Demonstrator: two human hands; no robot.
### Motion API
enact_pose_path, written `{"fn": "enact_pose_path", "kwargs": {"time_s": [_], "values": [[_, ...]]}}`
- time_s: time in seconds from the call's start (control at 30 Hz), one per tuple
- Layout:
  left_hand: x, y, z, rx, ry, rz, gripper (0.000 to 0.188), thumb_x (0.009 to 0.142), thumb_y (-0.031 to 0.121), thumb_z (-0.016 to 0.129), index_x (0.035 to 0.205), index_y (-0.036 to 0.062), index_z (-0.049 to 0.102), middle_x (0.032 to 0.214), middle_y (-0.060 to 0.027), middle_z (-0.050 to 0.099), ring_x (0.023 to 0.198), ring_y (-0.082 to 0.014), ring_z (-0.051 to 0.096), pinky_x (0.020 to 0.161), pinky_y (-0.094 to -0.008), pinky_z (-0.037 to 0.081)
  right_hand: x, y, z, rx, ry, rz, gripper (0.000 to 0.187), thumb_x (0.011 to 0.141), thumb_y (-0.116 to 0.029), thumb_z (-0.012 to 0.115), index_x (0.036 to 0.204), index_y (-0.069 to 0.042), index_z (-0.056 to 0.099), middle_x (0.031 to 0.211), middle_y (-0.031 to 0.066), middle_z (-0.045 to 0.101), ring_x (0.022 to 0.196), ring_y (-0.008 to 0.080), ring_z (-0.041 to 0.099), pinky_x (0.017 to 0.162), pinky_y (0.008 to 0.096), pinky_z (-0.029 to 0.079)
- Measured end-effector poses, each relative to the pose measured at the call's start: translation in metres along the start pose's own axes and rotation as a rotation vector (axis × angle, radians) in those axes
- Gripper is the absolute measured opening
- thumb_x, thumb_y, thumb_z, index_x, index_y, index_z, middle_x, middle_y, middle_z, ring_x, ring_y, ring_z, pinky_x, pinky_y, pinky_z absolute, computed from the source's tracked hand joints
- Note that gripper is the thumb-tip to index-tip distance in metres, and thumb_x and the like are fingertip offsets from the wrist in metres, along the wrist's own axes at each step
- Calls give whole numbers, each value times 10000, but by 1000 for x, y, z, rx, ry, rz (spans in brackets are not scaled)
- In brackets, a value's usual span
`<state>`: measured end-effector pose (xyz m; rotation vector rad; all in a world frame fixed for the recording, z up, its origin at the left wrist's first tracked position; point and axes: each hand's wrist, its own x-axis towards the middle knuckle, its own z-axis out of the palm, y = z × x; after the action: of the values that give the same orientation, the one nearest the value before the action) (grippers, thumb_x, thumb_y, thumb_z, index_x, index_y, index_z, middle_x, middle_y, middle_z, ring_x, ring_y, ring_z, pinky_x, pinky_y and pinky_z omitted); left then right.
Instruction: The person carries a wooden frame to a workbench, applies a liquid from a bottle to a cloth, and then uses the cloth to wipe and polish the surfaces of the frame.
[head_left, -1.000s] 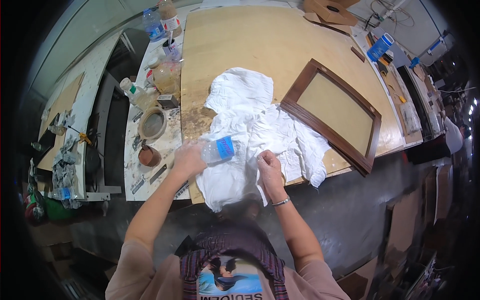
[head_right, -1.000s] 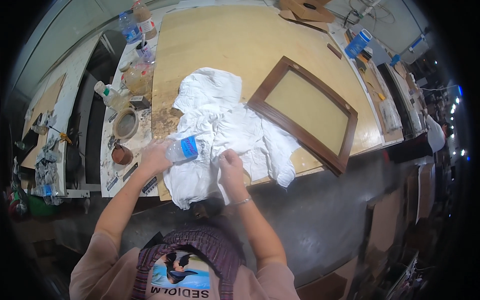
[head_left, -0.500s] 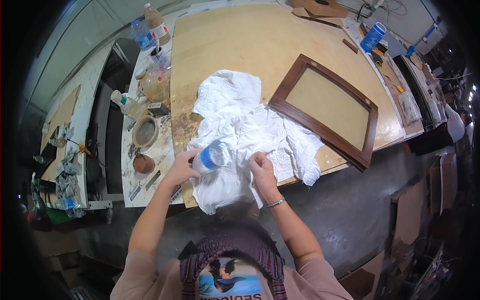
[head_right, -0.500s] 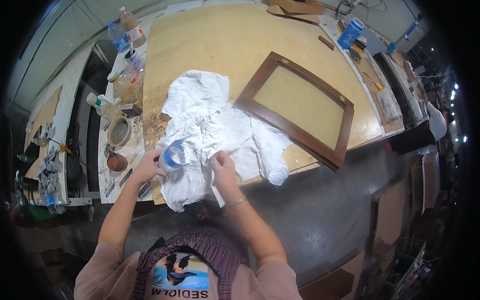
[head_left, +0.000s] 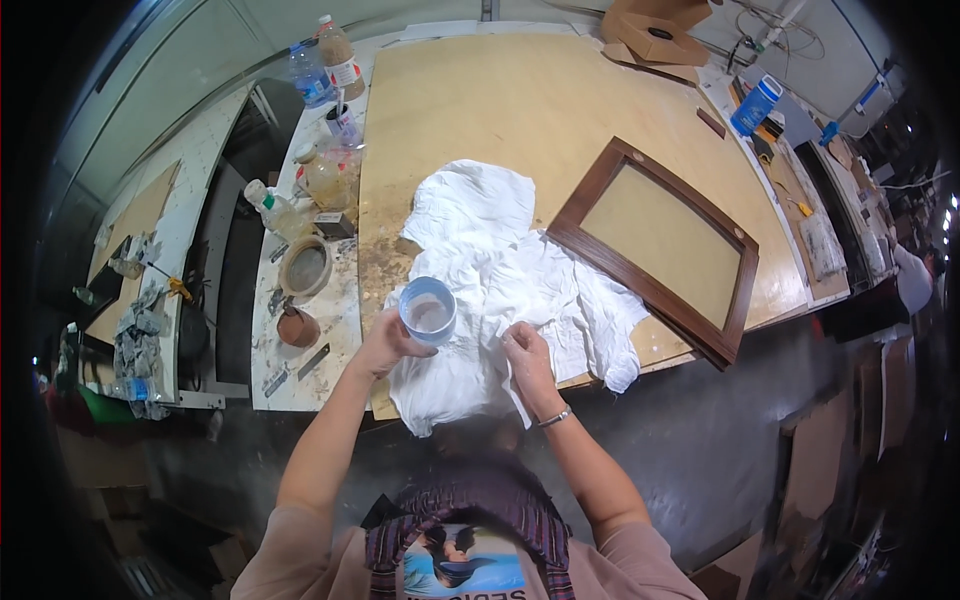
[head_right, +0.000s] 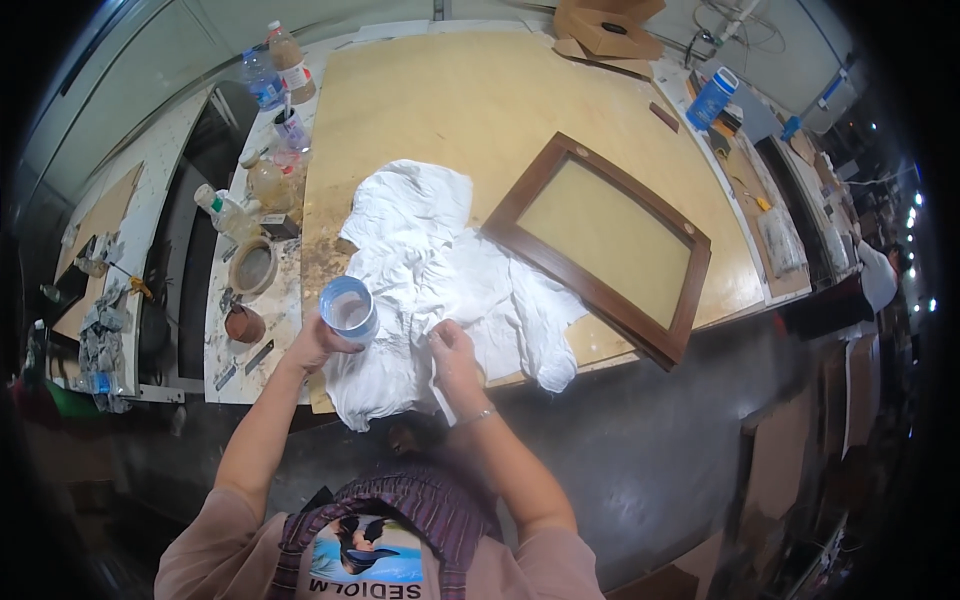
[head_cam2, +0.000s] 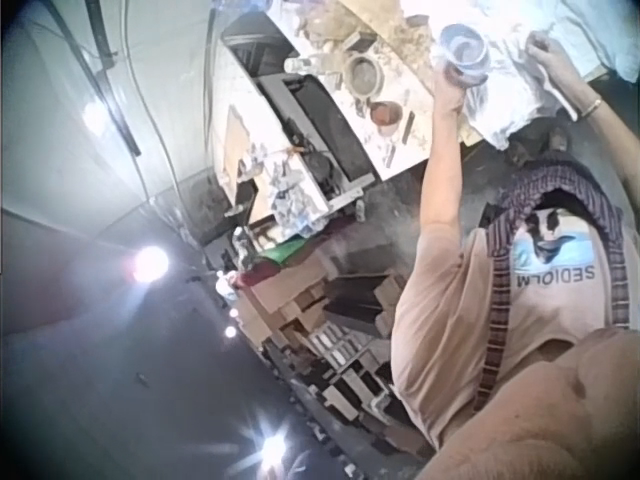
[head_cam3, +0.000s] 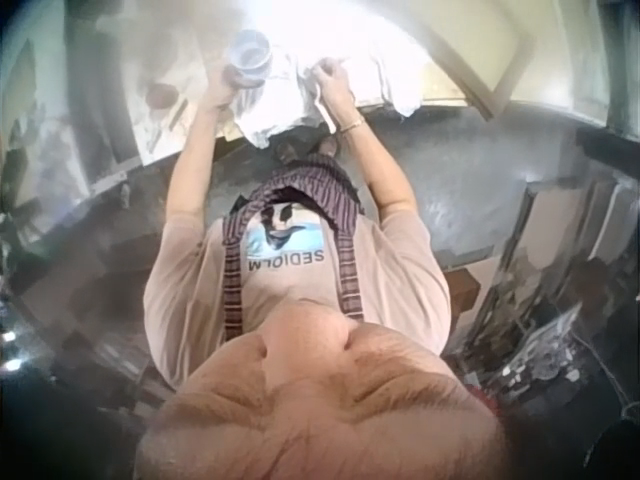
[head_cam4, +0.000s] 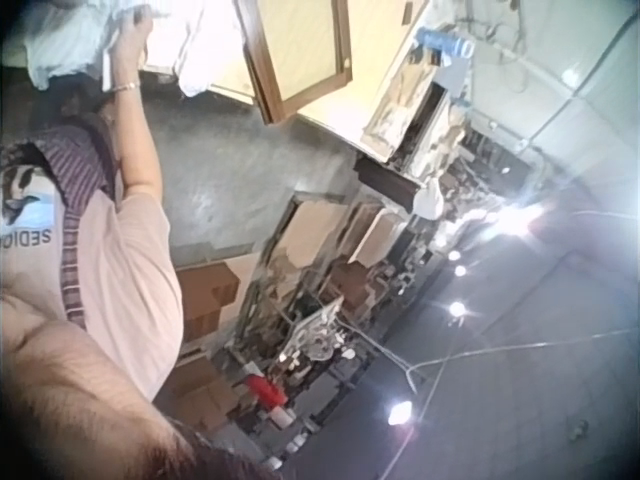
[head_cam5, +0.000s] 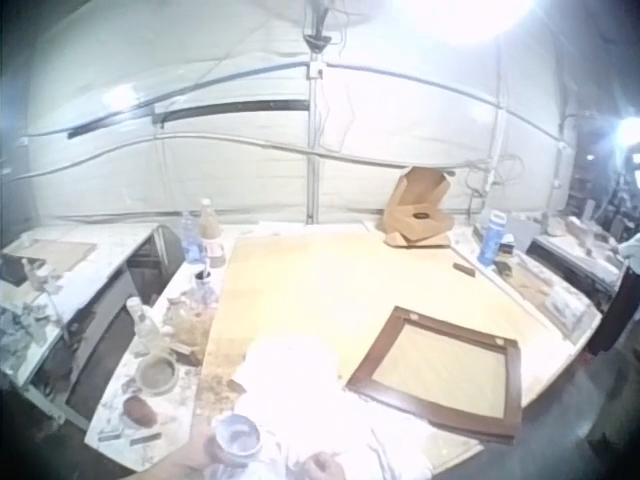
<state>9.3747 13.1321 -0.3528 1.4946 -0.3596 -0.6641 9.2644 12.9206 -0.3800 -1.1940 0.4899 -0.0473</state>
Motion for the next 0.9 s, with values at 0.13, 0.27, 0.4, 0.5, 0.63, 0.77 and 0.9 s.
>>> {"fn": "enact_pose_path", "kwargs": {"time_s": [0.13,0.27,0.4,0.5,0.63,0.77,0.9], "values": [[-3,2,2,67,7,6,555,689,-138,690,1210,-2,553,1153,-51,591,1070,-165,566,881,-328,519,2,5,-1,6,-15,-54,54,862,-17,517,814,-41,523,738,-51,450,691,40,385,613,198,310],[-14,19,-3,364,32,119,588,668,-98,732,1218,6,551,1167,-53,600,1085,-160,564,960,-309,447,4,8,-5,-23,-23,-66,62,862,-24,532,806,-50,535,728,-60,448,687,36,385,612,196,306],[-37,30,-26,644,111,238,620,641,-51,765,1220,13,552,1179,-96,615,1092,-187,575,976,-308,428,1,4,-1,-23,-52,-97,81,853,-16,548,792,-68,535,738,-63,449,688,37,389,625,193,316],[-64,35,-49,673,146,207,580,644,22,803,1173,17,566,1140,-81,618,1072,-169,573,953,-303,431,4,10,-3,-48,-49,-105,94,836,-13,548,777,-83,527,729,-72,433,682,38,389,621,193,318],[-116,33,-86,758,273,163,541,653,23,795,1148,19,576,1097,-81,630,1044,-173,587,939,-304,437,-1,3,1,-119,-56,-114,90,801,-4,532,758,-80,512,726,-69,429,672,45,378,610,196,313],[-165,38,-128,726,376,190,590,616,5,782,1168,3,575,1138,-122,634,1092,-212,587,949,-327,434,8,20,-8,-190,-7,-208,100,795,15,531,763,-77,505,737,-62,432,693,52,392,642,200,318],[-178,31,-190,664,562,131,583,609,-67,739,1166,-6,577,1084,-72,637,1026,-154,585,922,-291,444,14,32,-15,-187,8,-177,62,824,-9,536,773,-44,525,740,-36,465,710,59,410,647,214,350]]}}
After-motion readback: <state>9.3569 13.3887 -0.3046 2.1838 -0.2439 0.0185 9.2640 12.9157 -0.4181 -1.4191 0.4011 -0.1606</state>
